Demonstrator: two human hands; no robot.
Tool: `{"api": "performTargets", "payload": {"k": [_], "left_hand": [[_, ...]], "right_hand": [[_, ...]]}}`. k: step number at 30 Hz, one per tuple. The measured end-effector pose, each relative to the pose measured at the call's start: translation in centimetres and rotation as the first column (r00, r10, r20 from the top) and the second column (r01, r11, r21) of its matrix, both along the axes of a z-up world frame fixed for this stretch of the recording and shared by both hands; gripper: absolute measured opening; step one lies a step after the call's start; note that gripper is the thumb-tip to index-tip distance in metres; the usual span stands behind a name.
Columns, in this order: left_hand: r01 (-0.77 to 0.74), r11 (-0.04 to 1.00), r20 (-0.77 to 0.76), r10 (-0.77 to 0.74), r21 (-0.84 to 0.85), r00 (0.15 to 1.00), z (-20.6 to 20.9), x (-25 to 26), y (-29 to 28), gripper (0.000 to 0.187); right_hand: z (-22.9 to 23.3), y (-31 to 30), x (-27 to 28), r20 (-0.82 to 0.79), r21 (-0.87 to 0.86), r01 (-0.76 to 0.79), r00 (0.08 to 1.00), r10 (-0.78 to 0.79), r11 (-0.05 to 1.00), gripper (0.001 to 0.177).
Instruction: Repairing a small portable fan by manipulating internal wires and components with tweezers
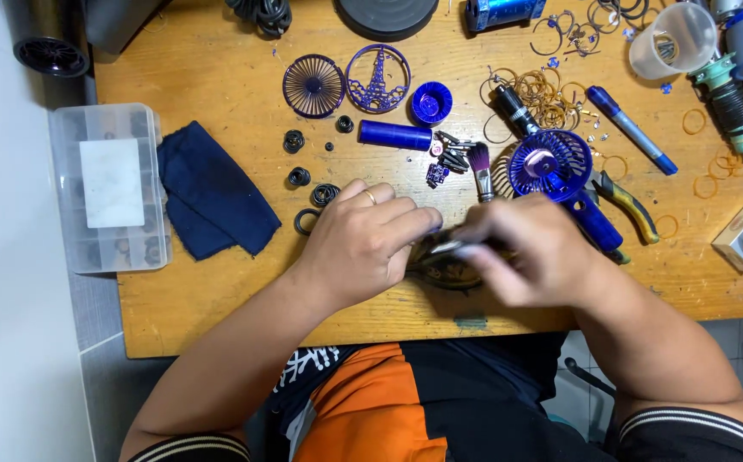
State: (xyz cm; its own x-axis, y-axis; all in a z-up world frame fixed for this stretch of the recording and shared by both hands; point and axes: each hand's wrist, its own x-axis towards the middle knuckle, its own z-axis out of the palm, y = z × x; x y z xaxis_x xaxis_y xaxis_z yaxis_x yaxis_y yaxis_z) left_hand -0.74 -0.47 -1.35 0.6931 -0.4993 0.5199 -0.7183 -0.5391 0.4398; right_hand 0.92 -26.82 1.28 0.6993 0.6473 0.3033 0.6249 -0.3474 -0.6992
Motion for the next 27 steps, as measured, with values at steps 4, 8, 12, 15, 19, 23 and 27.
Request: {"api": "performTargets", "payload": {"k": [4,8,12,15,19,23,27], "left_hand": [[-0.005,1.0,0.032,0.005,0.014,0.999,-0.1,-0.3,-0.6,0.025],[-0.027,0.999,0.05,0.025,0.044,0.998,0.3,0.0,-0.1,0.027],[0.0,1.0,0.012,0.0,-0.01,1.0,0.3,-0.1,-0.4,0.025],[0.009,1.0,0.009,-0.008,-0.015,1.0,0.0,0.0,-0.3,0.023],[0.014,1.0,-0.018,-0.014,-0.011,1.0,-0.2,0.1,-0.1,0.026],[0.021,0.999,-0.005,-0.021,-0.025,1.0,0.5,0.1,-0.3,0.024],[0.042,0.999,-0.025,-0.043,-0.025,0.999,-0.1,0.3,-0.2,0.022]], "right_hand": [[-1.6,-1.1,0.7,0.149,-0.089,0.227,0.966,-0.213,0.97,0.016],[1.1,0.2,0.6,0.17,-0.287,0.099,0.984,-0.051,0.953,0.014],[0.2,-0.8,0.2,-0.044,-0.066,0.043,0.998,-0.046,0.997,0.013],[-1.1,-1.1,0.6,0.02,-0.061,0.206,0.979,-0.205,0.977,0.011],[0.7,-0.5,0.3,0.12,-0.315,0.143,0.987,-0.11,0.938,0.021],[1.4,-1.2,0.8,-0.037,-0.321,0.111,0.991,-0.129,0.941,0.016],[2.5,-0.4,0.5,-0.116,-0.343,-0.022,0.993,-0.019,0.939,0.014]]}}
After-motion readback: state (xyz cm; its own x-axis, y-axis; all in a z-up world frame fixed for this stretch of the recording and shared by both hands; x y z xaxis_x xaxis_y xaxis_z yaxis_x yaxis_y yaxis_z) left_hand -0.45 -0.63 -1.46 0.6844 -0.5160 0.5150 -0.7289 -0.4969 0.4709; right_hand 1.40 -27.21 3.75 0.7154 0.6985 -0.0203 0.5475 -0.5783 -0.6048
